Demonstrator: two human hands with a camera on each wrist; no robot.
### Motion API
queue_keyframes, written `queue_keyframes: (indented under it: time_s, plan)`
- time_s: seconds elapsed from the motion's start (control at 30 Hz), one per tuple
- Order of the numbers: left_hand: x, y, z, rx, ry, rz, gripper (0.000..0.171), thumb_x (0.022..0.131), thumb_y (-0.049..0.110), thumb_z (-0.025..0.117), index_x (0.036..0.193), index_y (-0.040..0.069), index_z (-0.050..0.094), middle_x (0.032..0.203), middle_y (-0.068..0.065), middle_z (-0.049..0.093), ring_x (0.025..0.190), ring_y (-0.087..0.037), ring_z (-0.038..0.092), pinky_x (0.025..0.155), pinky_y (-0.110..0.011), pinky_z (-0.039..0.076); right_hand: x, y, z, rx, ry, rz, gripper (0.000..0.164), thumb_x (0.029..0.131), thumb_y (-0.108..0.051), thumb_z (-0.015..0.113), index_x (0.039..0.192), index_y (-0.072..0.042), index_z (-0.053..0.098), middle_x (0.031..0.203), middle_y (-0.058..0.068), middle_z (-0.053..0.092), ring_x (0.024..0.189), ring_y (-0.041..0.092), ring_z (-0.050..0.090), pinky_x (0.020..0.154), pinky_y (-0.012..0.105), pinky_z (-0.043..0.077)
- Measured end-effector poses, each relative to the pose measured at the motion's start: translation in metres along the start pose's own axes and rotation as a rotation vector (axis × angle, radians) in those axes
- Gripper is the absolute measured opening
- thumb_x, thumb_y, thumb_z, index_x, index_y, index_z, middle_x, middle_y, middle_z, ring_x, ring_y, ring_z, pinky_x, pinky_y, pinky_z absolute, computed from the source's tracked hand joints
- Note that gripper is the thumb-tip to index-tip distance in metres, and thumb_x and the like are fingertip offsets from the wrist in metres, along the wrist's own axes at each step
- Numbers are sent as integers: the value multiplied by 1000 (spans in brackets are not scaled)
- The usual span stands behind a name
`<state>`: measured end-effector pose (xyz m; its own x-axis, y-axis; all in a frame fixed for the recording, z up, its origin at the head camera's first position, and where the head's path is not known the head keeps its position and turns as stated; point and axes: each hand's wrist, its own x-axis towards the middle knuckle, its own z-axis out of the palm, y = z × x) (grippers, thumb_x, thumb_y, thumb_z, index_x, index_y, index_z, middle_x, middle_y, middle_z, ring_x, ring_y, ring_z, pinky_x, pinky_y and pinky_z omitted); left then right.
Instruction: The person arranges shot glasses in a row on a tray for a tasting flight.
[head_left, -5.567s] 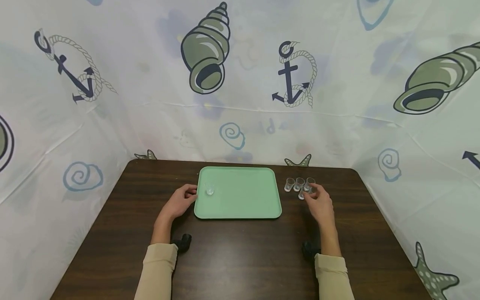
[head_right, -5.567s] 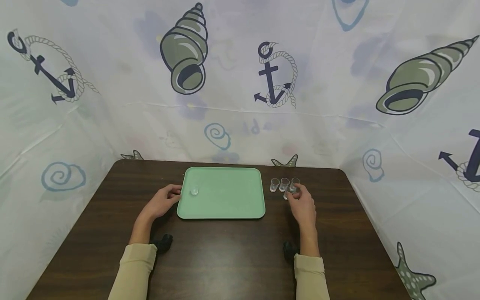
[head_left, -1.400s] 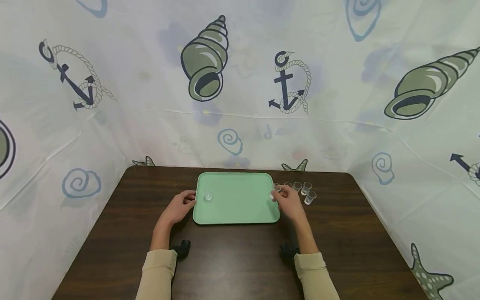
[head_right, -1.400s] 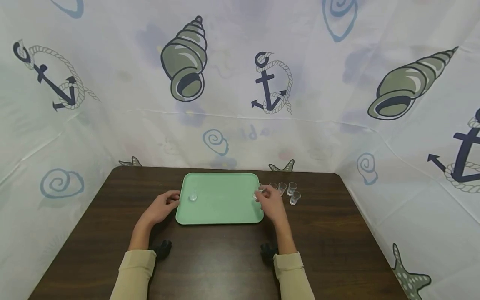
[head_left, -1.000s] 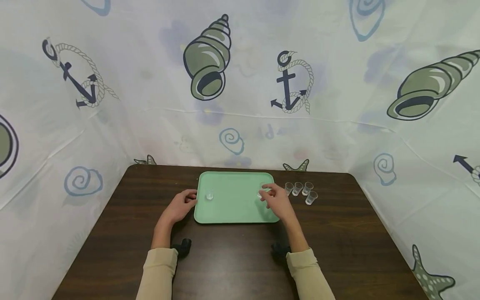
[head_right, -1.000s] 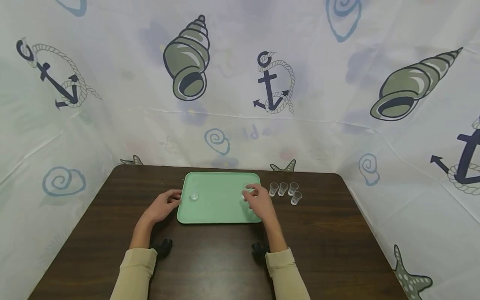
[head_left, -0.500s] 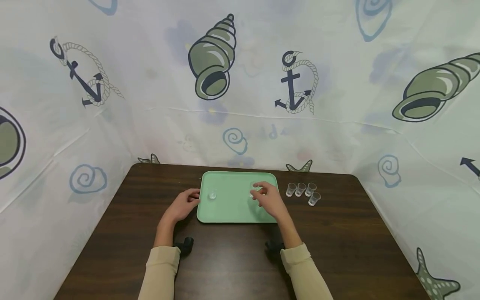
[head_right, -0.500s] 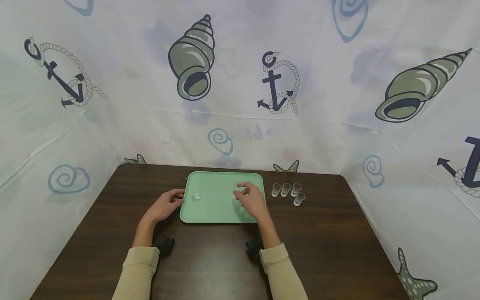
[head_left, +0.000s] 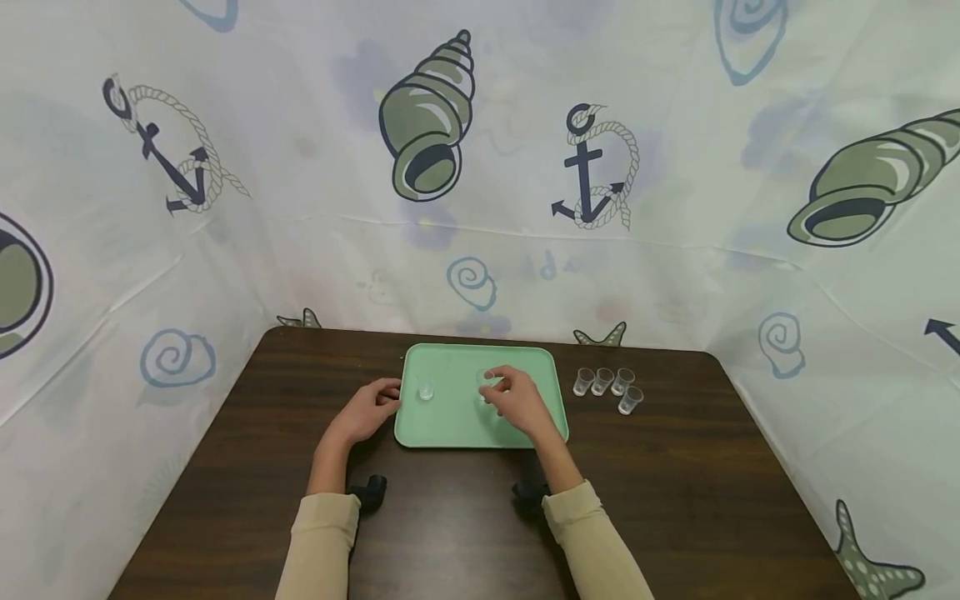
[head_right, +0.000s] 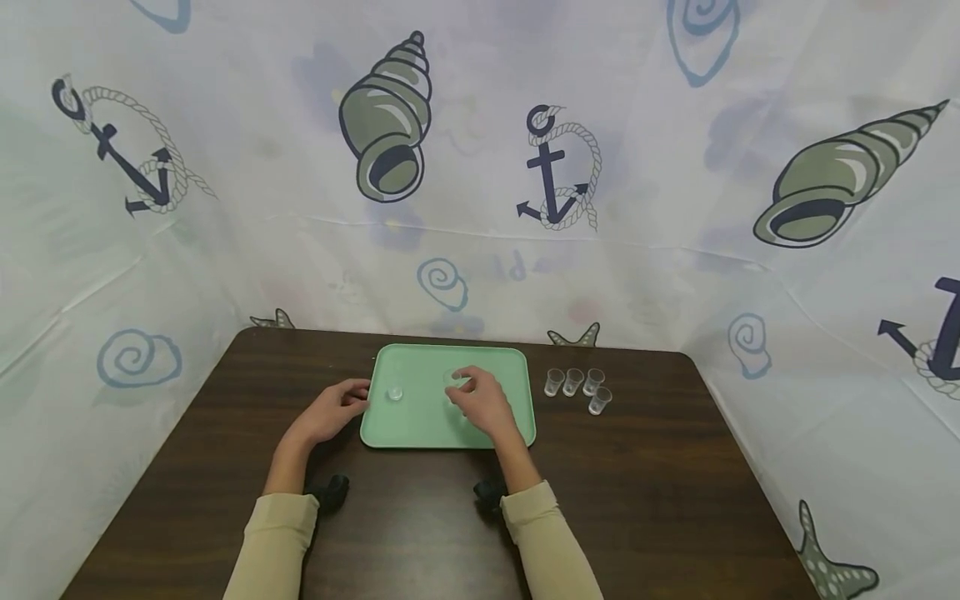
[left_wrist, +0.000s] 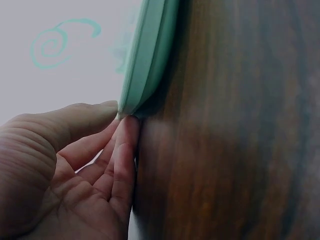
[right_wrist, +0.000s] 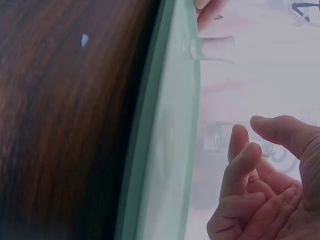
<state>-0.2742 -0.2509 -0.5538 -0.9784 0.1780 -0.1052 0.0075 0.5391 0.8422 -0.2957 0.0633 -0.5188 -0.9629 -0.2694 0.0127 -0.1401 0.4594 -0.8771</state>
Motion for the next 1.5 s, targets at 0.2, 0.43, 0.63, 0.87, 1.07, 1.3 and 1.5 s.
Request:
queue_keyframes:
  time_s: [0.2, 0.43, 0.63, 0.87, 1.07, 1.3, 1.5]
  plan:
    - [-1, 1, -1, 0, -12, -3, 51, 112, 15, 56, 158, -4, 46, 145, -27, 57, 130, -43, 59, 108, -59, 51, 4, -2, 11, -13, -17, -4, 36, 104, -24, 71, 135, -4, 71, 97, 19, 79, 76, 36, 71, 60, 30, 50]
    - [-1, -1, -3, 6, -13, 4, 51, 112, 15, 56, 158, -5, 46, 144, -27, 58, 129, -43, 60, 108, -59, 51, 10, -8, 24, -34, -34, 8, 36, 105, -25, 71, 136, -7, 71, 100, 17, 80, 86, 37, 74, 65, 31, 52]
    - [0, -3, -3, 2, -21, 2, 51, 112, 16, 57, 158, -4, 46, 145, -27, 57, 129, -42, 60, 109, -58, 51, 12, -12, 32, -20, -48, 4, 38, 104, -25, 70, 136, -5, 70, 100, 13, 80, 90, 35, 74, 66, 32, 51]
    - [2, -2, -3, 0, -34, -2, 53, 112, 17, 57, 159, -3, 45, 147, -27, 57, 132, -42, 59, 111, -58, 51, 13, -14, 39, -17, -57, 23, 37, 104, -24, 71, 135, -5, 70, 99, 12, 80, 90, 32, 74, 66, 31, 51]
    - [2, -1, -6, 10, -37, -4, 53, 112, 18, 58, 159, -4, 45, 147, -27, 58, 132, -43, 59, 111, -58, 51, 17, -17, 44, -27, -59, 35, 37, 104, -24, 71, 136, -5, 70, 99, 11, 81, 89, 26, 74, 68, 31, 51]
    - [3, -2, -5, 5, -41, -7, 53, 112, 17, 58, 158, -4, 46, 146, -26, 58, 132, -43, 60, 111, -59, 51, 19, -18, 47, -32, -69, 33, 37, 104, -24, 71, 137, -5, 70, 101, 12, 81, 93, 29, 74, 70, 32, 52]
    - [2, 0, -5, 4, -47, -5, 53, 112, 17, 57, 158, -4, 45, 146, -27, 58, 133, -44, 59, 111, -59, 50, 21, -16, 50, -35, -62, 24, 38, 103, -24, 72, 136, -4, 70, 101, 11, 82, 93, 28, 74, 72, 33, 53]
